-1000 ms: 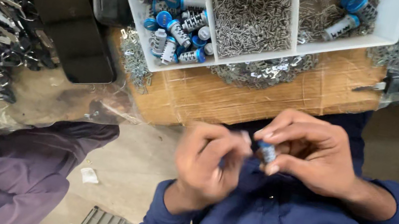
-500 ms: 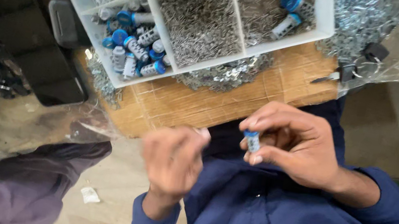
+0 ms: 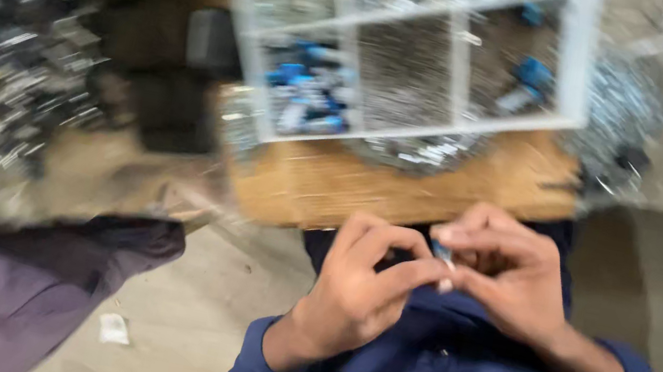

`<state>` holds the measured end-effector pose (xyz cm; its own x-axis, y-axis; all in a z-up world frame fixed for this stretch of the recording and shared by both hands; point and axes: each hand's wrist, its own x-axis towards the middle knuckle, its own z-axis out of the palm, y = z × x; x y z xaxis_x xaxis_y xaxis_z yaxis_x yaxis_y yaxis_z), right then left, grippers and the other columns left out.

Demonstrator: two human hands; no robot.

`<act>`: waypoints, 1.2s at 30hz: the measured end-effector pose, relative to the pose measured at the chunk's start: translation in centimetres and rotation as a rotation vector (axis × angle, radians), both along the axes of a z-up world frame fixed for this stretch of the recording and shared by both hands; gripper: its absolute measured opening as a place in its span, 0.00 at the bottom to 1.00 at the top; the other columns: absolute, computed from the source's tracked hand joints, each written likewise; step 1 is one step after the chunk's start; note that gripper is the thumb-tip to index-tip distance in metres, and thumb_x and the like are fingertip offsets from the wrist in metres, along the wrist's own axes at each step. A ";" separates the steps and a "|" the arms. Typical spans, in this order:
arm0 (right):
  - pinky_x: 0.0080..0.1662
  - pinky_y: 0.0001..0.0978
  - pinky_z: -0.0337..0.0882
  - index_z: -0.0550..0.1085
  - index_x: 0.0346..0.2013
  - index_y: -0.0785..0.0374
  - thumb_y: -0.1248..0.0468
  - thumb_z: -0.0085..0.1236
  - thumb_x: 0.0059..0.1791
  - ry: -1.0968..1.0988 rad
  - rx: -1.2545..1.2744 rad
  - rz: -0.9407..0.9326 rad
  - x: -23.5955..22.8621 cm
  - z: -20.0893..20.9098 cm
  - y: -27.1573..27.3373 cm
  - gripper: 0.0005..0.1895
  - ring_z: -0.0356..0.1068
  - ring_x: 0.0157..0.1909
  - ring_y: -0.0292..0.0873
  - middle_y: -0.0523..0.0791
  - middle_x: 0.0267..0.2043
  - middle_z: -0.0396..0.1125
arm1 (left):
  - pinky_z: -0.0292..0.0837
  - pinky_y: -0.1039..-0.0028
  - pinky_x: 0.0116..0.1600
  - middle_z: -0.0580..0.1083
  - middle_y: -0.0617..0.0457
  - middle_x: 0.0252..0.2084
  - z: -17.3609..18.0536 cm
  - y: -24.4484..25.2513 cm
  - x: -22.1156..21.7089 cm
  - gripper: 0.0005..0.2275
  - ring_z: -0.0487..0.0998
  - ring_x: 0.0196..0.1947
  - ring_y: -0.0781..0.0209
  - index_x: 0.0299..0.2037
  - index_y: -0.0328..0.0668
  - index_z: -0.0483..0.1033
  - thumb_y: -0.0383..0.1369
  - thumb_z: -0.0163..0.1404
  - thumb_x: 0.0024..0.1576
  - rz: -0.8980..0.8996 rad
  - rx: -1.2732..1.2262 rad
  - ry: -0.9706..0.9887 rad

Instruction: The person repeatedly picks small metal pins from a compartmentalized tray and inserts them into small cylindrical key components with blue caps. The person handles the components one at a time, rotating them to align the pins before placing them back into the tray.

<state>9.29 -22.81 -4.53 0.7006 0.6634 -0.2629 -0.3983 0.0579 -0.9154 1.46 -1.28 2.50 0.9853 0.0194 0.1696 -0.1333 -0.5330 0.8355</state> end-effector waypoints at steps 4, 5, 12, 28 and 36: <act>0.44 0.27 0.79 0.80 0.48 0.70 0.80 0.67 0.41 -0.026 0.050 0.105 -0.7 1.0 1.3 0.20 0.76 0.43 0.41 0.52 0.49 0.72 | 0.71 0.72 0.46 0.76 0.56 0.44 0.8 0.7 -1.9 0.15 0.74 0.40 0.56 0.46 0.44 0.80 0.18 0.63 0.51 0.158 -0.170 -0.089; 0.42 0.28 0.80 0.80 0.48 0.70 0.80 0.66 0.43 0.065 0.086 0.097 -1.1 1.1 1.6 0.19 0.77 0.41 0.41 0.53 0.49 0.71 | 0.72 0.73 0.46 0.77 0.56 0.44 1.0 0.4 -2.4 0.14 0.74 0.40 0.57 0.45 0.43 0.79 0.19 0.64 0.52 0.213 -0.186 -0.125; 0.44 0.24 0.75 0.80 0.49 0.71 0.80 0.69 0.41 0.006 0.174 0.062 -3.1 1.5 3.4 0.22 0.70 0.44 0.38 0.53 0.51 0.70 | 0.73 0.69 0.50 0.74 0.53 0.44 1.9 1.8 -5.7 0.13 0.75 0.42 0.52 0.47 0.40 0.79 0.19 0.60 0.53 0.217 -0.015 -0.257; 0.46 0.38 0.81 0.78 0.50 0.70 0.82 0.65 0.43 0.208 0.150 0.098 -0.7 3.9 4.2 0.21 0.75 0.46 0.48 0.54 0.54 0.69 | 0.67 0.59 0.52 0.67 0.40 0.46 -0.9 5.6 -4.3 0.27 0.67 0.45 0.43 0.66 0.29 0.66 0.39 0.56 0.61 0.718 0.466 0.080; 0.47 0.32 0.80 0.79 0.49 0.70 0.80 0.68 0.41 0.039 -0.045 0.237 1.8 4.7 5.7 0.22 0.77 0.45 0.43 0.50 0.47 0.71 | 0.69 0.61 0.52 0.71 0.45 0.45 -0.8 7.0 -4.0 0.18 0.71 0.47 0.46 0.54 0.34 0.78 0.34 0.60 0.57 0.416 0.404 0.083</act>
<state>11.04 -17.12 0.12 0.5152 0.7951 -0.3200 -0.4309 -0.0824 -0.8986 -2.54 5.68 1.74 0.9188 0.3576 0.1670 0.2126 -0.8048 0.5542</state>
